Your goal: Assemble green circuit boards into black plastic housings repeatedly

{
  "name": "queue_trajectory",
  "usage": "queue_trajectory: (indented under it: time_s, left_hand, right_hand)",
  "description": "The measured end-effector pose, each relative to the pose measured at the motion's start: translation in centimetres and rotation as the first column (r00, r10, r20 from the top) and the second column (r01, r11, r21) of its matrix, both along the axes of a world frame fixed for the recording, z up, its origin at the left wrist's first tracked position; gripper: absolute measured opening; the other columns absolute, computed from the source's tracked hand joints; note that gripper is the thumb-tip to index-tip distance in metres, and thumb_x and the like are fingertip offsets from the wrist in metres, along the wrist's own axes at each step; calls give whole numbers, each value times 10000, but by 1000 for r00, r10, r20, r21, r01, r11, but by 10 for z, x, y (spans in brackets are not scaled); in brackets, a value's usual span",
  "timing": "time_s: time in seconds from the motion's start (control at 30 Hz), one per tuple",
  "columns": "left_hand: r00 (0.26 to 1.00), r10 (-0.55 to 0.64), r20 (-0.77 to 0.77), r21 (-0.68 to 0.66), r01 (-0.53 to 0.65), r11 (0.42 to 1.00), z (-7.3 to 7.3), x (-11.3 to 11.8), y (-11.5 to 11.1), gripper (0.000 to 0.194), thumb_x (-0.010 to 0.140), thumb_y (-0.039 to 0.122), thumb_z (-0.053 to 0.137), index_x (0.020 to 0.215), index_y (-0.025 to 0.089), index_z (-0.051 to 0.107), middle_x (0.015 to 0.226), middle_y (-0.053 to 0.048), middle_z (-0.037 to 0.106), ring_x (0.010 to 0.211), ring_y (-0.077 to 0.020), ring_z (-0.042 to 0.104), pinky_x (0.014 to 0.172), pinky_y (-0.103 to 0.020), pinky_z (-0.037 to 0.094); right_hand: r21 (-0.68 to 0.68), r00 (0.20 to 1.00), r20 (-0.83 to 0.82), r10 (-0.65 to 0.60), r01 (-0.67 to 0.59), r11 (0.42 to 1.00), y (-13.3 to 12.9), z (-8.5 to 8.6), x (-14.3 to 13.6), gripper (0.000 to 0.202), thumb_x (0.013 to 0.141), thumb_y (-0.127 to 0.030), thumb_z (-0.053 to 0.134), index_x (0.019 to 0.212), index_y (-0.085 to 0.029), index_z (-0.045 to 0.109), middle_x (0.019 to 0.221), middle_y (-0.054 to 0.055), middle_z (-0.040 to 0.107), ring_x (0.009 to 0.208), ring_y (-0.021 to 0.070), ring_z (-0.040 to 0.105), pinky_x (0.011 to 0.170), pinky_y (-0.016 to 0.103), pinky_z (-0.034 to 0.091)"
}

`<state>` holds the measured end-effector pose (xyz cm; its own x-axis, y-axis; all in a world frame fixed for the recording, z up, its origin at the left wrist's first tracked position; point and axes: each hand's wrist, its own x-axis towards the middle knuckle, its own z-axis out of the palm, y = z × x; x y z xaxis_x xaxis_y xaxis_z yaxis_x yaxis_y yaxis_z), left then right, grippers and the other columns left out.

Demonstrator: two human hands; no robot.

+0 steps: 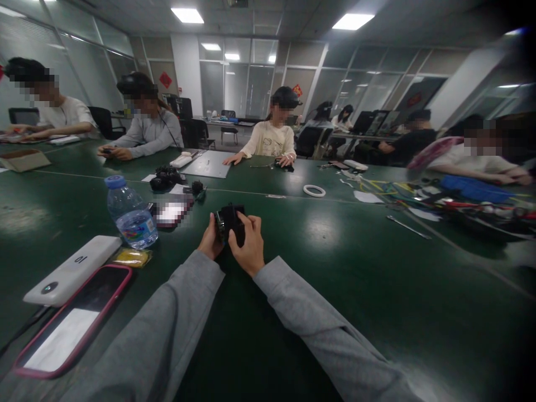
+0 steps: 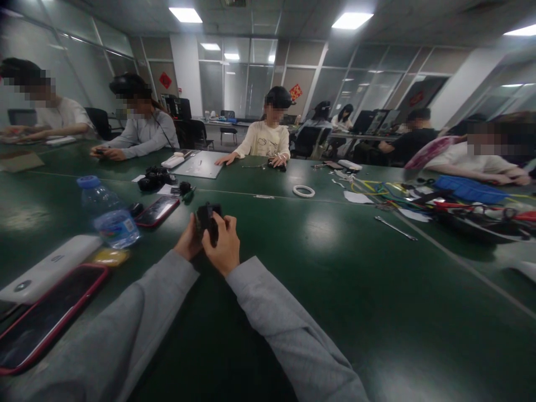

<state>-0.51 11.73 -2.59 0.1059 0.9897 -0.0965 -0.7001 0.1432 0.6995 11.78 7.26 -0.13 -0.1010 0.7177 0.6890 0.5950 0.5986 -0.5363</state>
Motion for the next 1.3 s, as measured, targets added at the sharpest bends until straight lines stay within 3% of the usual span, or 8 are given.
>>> queue_trajectory:
  time_s: [0.13,0.33,0.53,0.73,0.87,1.07,1.2,1.3]
  left_hand:
    - [999,40,16,-69,-39,997,0,-3,3,492,846,559,447,1056,153,630,914,-83,695,868,-189,651,774,-310,511]
    - [998,30,59,-74,-26,997,4,-2,3,365,850,448,503,998,147,649,870,-74,696,850,-193,655,754,-315,520]
    - [999,31,36,-105,-27,994,1,-1,4,357,825,456,539,958,147,656,854,-77,698,853,-213,660,764,-339,527]
    - [999,37,11,-146,-35,989,2,-4,2,332,807,428,567,959,144,647,874,-85,702,891,-234,655,786,-360,527]
    - [1000,16,27,-114,-12,993,3,-5,2,344,812,423,560,999,148,647,899,-86,703,932,-248,646,811,-377,523]
    - [996,-18,86,-104,27,994,2,-5,2,361,841,419,523,1051,146,631,973,-93,697,991,-261,627,854,-392,507]
    - [987,-51,154,-44,58,997,3,-6,0,381,898,424,415,1090,153,601,1170,-101,632,1064,-262,596,894,-425,478]
    - [980,-67,189,-2,68,998,3,-8,-1,370,907,416,395,1091,163,591,1307,-99,542,1133,-272,556,921,-446,452]
  right_hand:
    - [49,998,-41,-53,55,997,5,1,6,510,858,-307,484,1340,-203,354,1163,116,363,1140,242,414,957,416,451]
    - [-13,994,-66,-87,86,996,15,-7,5,530,846,-267,505,1343,-197,333,1150,117,350,1107,235,435,924,405,474]
    - [-8,993,-79,-87,87,996,23,-18,1,620,817,-223,554,1370,-137,287,1161,134,336,1106,235,437,971,395,442]
    - [-57,997,-62,40,-44,997,21,-17,2,627,846,-306,559,1394,-162,290,1199,128,347,1174,229,396,1043,410,375]
    - [-116,981,-110,158,-170,978,21,-16,5,538,929,-354,428,1413,-181,270,1262,125,383,1197,205,397,1059,396,351]
    - [-130,958,-211,193,-223,966,22,-16,8,538,933,-408,422,1411,-186,316,1326,112,406,1213,207,404,1075,399,313]
    - [-168,908,-380,178,-257,952,29,-11,36,511,909,-445,452,1380,-258,388,1359,49,415,1239,209,395,1089,419,284]
    - [-282,764,-640,78,-328,901,36,-5,99,461,839,-475,526,1254,-276,523,1311,31,478,1194,230,457,1032,446,361]
